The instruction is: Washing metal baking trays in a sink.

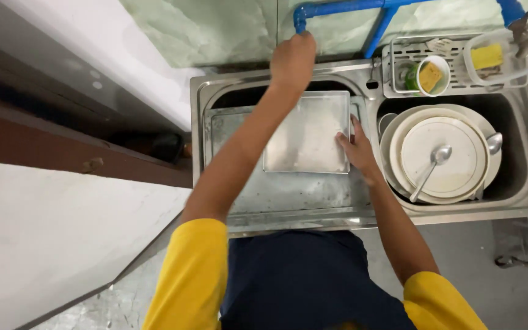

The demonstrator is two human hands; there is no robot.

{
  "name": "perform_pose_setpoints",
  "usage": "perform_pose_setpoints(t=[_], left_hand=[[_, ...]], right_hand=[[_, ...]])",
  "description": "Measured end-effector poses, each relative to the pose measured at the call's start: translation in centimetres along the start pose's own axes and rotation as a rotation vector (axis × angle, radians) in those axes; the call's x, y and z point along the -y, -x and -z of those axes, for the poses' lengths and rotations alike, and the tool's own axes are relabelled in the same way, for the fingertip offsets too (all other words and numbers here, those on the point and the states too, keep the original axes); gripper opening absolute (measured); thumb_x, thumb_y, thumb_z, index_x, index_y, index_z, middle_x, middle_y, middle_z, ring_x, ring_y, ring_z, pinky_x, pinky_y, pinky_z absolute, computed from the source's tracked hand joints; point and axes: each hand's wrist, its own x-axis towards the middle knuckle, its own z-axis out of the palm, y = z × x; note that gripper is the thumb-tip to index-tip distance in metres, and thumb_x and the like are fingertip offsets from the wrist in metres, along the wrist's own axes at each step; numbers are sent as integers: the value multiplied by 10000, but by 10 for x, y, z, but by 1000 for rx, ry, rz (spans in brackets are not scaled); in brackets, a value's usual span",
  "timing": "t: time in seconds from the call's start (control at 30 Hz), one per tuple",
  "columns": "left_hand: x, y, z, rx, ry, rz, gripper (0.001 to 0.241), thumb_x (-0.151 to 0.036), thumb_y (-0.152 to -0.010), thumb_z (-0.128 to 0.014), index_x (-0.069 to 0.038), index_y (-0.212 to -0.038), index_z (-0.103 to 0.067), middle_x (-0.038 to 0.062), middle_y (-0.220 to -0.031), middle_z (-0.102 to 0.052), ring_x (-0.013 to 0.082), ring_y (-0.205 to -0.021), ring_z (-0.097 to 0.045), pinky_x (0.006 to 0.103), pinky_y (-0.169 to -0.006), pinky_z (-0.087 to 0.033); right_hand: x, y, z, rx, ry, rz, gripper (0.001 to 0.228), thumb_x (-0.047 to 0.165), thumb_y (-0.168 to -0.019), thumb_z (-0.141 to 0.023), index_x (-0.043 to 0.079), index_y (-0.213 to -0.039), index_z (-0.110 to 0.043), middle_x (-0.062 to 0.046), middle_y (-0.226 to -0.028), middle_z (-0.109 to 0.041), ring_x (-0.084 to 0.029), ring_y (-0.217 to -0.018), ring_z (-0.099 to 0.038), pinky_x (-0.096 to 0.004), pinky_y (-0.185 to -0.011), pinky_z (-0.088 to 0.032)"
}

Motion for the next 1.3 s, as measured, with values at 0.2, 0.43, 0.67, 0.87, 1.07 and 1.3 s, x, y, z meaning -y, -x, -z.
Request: perform_pose_setpoints(t=[0.2,0.43,0.67,0.87,1.07,1.3], left_hand=[[16,-14,38,286,775,423,282,-110,-908,-439,34,-778,-644,165,-658,-688,281,-532,-642,388,-520,-545],[66,133,-44,152,563,78,294,-207,-1032,-575,29,-1184,-662,245,-1124,-690,410,-1125,-653,521,-1007,-493],[34,162,-77,281,-80,131,664,-455,-1032,-493,-8,-1523,-467,289,-1592,-383,445,-1515,-287,553,-1264,-117],[-14,130,-105,512,-125,430,780,-592,-1026,-300,-78,-1613,-299,285,-1653,-258,454,-1567,-124,665,-1227,-27],[3,140,-156,332,99,-249,591,-446,-1031,-433,-181,-1560,-444,101,-1602,-456,317,-1530,-343,685,-1205,-198],[52,131,-133,372,69,-381,588,-469,-1026,-414,-206,-1552,-425,91,-1606,-438,284,-1497,-392,596,-1206,-290]], right_hand=[[18,-4,1,-49,-3,-90,649,141,-976,-598,135,-1589,-385,-135,-1275,-673,-201,-969,-659,-303,-862,-522],[2,-16,-9,-40,-296,-208,648,154,-935,-638,269,-1556,-491,-259,-1135,-701,-331,-972,-709,-435,-835,-596],[19,-21,-29,19,-272,-95,688,207,-945,-657,229,-1591,-423,-293,-1262,-653,-373,-1092,-681,-488,-906,-575],[11,-23,-38,-124,-245,-78,592,356,-1036,-650,183,-1564,-446,-304,-1269,-653,-408,-1077,-679,-459,-887,-597],[-17,-29,-44,-176,-92,-201,567,559,-1021,-627,306,-1517,-523,-179,-1127,-742,-336,-1048,-716,-454,-865,-591],[26,-15,-42,-151,-25,-172,578,492,-1018,-587,243,-1532,-495,-167,-1292,-692,-392,-1128,-684,-490,-979,-560]])
